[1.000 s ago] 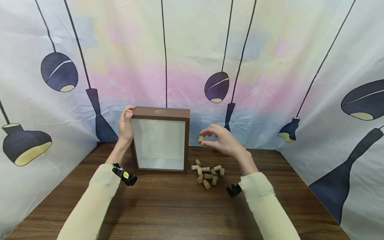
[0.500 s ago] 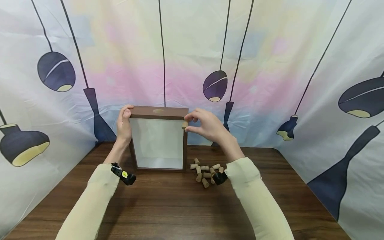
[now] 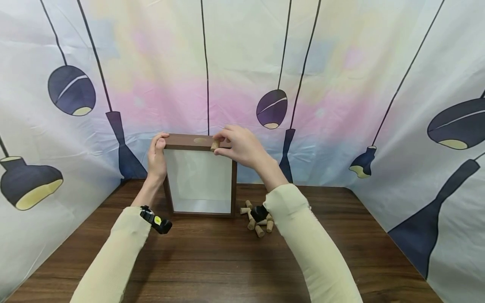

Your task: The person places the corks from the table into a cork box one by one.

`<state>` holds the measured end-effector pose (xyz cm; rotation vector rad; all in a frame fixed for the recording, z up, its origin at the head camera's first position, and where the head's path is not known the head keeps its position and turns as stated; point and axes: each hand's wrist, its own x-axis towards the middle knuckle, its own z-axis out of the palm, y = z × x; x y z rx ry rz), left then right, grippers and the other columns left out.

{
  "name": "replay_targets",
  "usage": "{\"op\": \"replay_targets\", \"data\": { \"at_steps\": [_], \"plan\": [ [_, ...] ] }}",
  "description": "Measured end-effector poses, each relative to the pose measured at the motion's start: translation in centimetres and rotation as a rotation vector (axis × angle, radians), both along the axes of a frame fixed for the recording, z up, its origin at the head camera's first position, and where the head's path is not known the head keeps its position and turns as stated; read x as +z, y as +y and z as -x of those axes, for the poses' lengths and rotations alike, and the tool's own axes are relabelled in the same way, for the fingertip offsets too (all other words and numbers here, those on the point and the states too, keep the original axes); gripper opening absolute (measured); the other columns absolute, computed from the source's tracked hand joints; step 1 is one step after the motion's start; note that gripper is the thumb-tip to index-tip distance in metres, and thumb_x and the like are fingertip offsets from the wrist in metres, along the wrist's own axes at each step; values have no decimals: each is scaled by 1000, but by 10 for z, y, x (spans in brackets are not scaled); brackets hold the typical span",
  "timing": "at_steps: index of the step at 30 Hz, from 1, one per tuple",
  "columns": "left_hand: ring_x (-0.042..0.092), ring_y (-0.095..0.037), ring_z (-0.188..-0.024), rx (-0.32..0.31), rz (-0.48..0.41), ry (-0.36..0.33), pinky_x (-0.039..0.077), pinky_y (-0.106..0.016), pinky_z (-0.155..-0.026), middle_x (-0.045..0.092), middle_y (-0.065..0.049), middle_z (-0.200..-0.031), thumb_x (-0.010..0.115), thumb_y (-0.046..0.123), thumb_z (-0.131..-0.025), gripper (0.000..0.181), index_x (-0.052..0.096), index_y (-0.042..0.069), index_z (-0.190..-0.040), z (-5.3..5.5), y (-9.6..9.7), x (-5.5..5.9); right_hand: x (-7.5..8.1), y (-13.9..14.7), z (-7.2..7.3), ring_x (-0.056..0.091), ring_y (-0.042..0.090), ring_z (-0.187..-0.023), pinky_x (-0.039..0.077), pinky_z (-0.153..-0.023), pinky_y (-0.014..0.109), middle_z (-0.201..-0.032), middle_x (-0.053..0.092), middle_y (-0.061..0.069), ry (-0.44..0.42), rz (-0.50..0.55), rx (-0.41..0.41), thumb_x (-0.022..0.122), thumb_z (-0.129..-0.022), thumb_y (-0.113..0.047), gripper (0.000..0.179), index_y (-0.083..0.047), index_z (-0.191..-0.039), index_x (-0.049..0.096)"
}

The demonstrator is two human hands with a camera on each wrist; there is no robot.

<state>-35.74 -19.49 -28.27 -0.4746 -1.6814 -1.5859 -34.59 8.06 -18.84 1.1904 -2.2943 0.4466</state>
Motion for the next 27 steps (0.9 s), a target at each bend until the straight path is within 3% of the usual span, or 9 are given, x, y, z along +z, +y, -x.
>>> {"op": "replay_targets", "data": {
  "at_steps": [4,14,21,27],
  "plan": [
    [42,-8,-115,-9,6,10,29,-29,-102,46,-11,-132,38,17,-105,40,47,-7,-136,1,0,-2,6,-13,4,62,17,-99,49,-89,33,-106,65,0,-13,-22,-39,76,-89,-33,32,-14,-115,71],
    [41,-12,-124,-5,19,6,28,-32,-106,42,-23,-143,38,18,-106,41,46,-7,-137,3,-1,0,18,-39,15,61,16,-102,48,-89,32,-110,65,-1,-58,-18,-60,75,-90,-34,33,-14,-116,71],
    [42,-14,-126,-4,15,0,29,-34,-106,42,-23,-144,38,19,-105,41,47,-6,-137,2,-1,0,16,-51,25,62,14,-101,48,-90,30,-110,66,-2,-132,-23,-77,73,-92,-32,32,-14,-118,71],
    [43,-9,-119,5,1,18,29,-30,-104,45,-21,-138,39,17,-104,40,48,-7,-135,2,0,-1,11,-56,32,63,15,-93,49,-88,30,-108,66,1,-214,10,-43,71,-93,-31,33,-12,-120,71]
  ]
}}
